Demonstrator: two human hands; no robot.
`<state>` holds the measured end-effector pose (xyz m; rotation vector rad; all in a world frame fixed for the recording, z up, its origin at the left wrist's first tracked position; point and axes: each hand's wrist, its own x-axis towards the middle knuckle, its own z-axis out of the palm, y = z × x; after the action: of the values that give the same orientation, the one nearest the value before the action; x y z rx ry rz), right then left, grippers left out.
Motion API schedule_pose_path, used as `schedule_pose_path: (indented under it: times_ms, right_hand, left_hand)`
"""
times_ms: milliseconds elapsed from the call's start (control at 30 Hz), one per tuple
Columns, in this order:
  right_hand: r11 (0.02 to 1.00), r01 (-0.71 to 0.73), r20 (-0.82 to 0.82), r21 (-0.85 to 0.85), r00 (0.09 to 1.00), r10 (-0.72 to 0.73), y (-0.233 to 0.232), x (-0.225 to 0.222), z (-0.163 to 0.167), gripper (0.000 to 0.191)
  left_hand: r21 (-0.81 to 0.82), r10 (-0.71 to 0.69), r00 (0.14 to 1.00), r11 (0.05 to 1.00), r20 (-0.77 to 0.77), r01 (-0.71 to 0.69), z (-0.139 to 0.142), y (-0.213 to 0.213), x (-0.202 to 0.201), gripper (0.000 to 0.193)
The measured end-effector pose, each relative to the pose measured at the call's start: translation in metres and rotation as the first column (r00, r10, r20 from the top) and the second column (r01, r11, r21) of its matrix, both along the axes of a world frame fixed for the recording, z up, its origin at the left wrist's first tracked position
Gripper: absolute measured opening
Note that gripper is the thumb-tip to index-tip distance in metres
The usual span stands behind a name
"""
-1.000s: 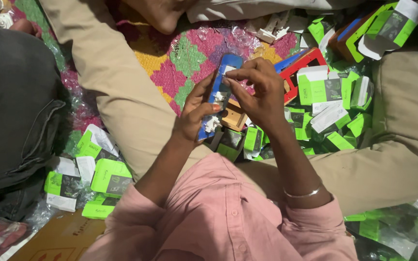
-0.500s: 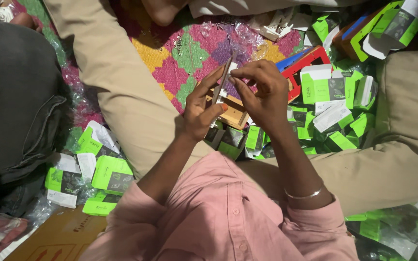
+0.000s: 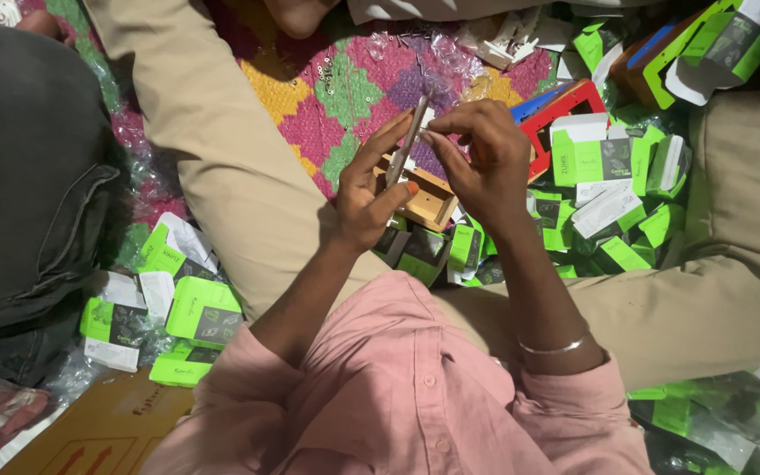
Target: The person sits on the floor assembling electrical switch plates, fitting white switch and socket modules into colored plastic faceplates and tightening them with a small hand tool. They handle modules one at a time from piles of parts and set assembled plates aside.
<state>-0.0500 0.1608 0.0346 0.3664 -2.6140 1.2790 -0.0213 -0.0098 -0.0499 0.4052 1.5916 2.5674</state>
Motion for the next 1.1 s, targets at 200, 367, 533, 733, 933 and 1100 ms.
schedule_pose_path:
  times_ms: [200, 367, 533, 733, 933, 1100]
  right_hand:
    - [0.995, -0.057, -0.001, -0.083, 0.998, 0.057, 0.002, 0.001, -0.006, 0.017]
    - [0.992, -0.072, -0.005, -0.104, 0.997, 0.072, 0.003, -0.001, -0.009, 0.018]
    - [0.988, -0.062, 0.034, -0.139, 0.997, 0.067, 0.003, -0.001, -0.009, 0.016]
    - [0.997, -0.064, -0.055, 0.034, 0.996, 0.066, 0.004, -0.002, -0.003, 0.016]
    - [0.993, -0.068, -0.116, 0.1, 0.99, 0.079, 0.006, -0.003, 0.004, 0.019]
    - [0.982, -0.047, -0.149, 0.185, 0.986, 0.075, 0.005, -0.001, 0.002, 0.018]
  left_hand:
    - [0.029, -0.003, 1.0, 1.0, 0.03, 0.002, 0.0, 0.001, 0.001, 0.067]
    - [0.023, 0.0, 1.0, 1.0, 0.023, 0.0, 0.001, 0.0, 0.0, 0.068]
    - [0.048, -0.03, 0.998, 0.998, 0.052, 0.028, 0.006, -0.003, -0.001, 0.067]
    - [-0.086, -0.01, 1.0, 0.996, -0.005, 0.01, 0.011, -0.006, -0.005, 0.069]
    - [-0.003, -0.04, 0.999, 0.999, 0.015, 0.04, 0.011, -0.004, -0.005, 0.068]
    - [-0.012, -0.028, 0.999, 1.0, -0.017, 0.028, 0.007, -0.002, -0.004, 0.069]
